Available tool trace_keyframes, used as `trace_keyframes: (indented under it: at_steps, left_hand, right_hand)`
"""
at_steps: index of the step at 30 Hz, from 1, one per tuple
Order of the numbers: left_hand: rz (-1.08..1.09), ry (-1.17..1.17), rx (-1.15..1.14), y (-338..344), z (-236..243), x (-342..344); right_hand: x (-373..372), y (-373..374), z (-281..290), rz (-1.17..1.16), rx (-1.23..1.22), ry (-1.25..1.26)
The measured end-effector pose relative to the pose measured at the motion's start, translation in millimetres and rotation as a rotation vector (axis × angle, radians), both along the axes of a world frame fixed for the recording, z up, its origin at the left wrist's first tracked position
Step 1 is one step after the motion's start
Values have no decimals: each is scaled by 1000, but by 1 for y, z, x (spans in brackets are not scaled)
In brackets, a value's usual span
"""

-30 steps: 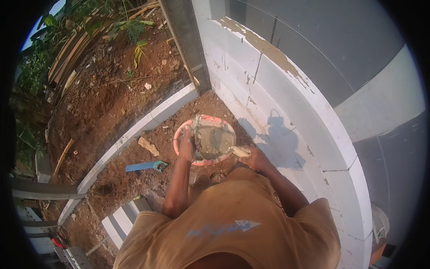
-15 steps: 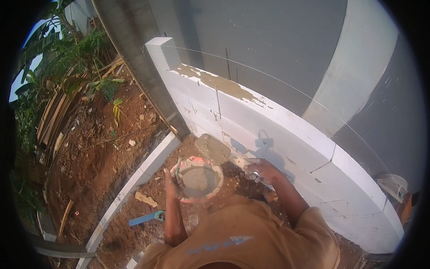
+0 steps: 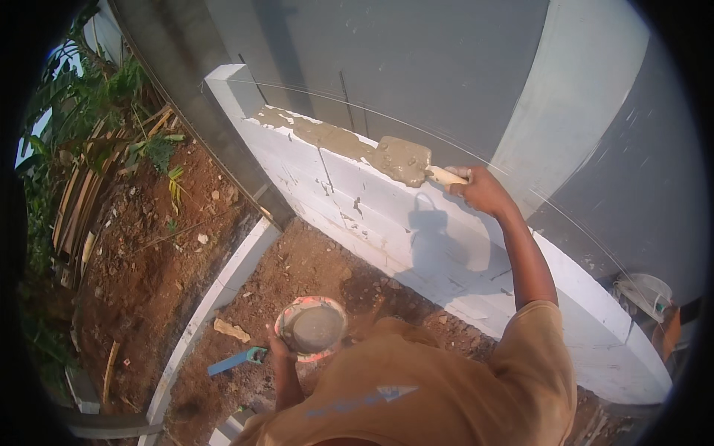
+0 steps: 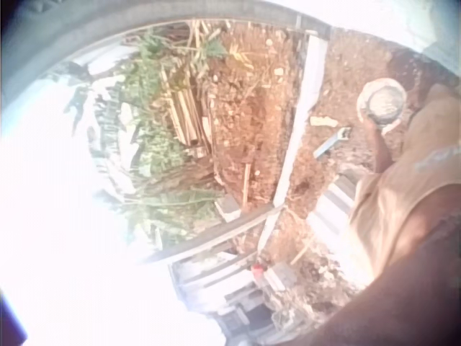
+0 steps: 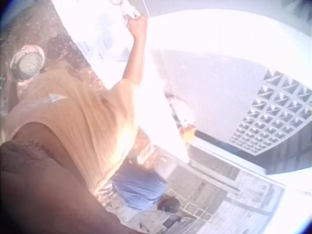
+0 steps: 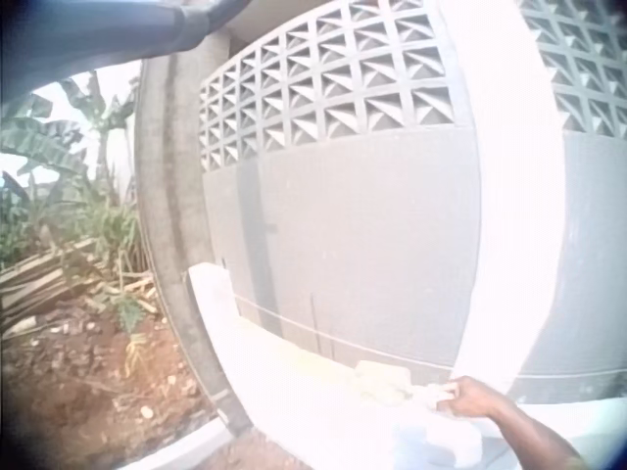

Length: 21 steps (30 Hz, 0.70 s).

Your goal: The person applies mortar to a low wall and to the back of white blocks, then places the blocks onto the wall. The person repeats this process, picking up blocks, applying mortar, and setting them in place.

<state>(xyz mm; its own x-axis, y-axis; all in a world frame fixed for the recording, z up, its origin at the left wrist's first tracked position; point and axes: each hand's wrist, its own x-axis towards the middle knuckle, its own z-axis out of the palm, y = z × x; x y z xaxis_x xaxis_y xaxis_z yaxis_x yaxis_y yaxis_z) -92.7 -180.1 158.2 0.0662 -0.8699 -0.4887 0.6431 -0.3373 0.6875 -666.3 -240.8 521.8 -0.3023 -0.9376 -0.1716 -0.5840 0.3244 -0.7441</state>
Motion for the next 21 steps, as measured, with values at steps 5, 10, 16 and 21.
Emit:
trace_keyframes:
  at_steps: [5,10,16,21]
  left_hand:
    - [275,-79,226,47,-71,9]
    - [513,-303,737,98,-92,23]
    - [630,-41,680,183,-103,49]
    - [736,-101,766,249,-117,75]
  right_hand:
    - [-19,58,-14,-52,-83,107]
    - [-16,40,-12,32,-163,339]
    - [-9,-31,-30,73,-196,461]
    - [12,-63,-38,167,-280,563]
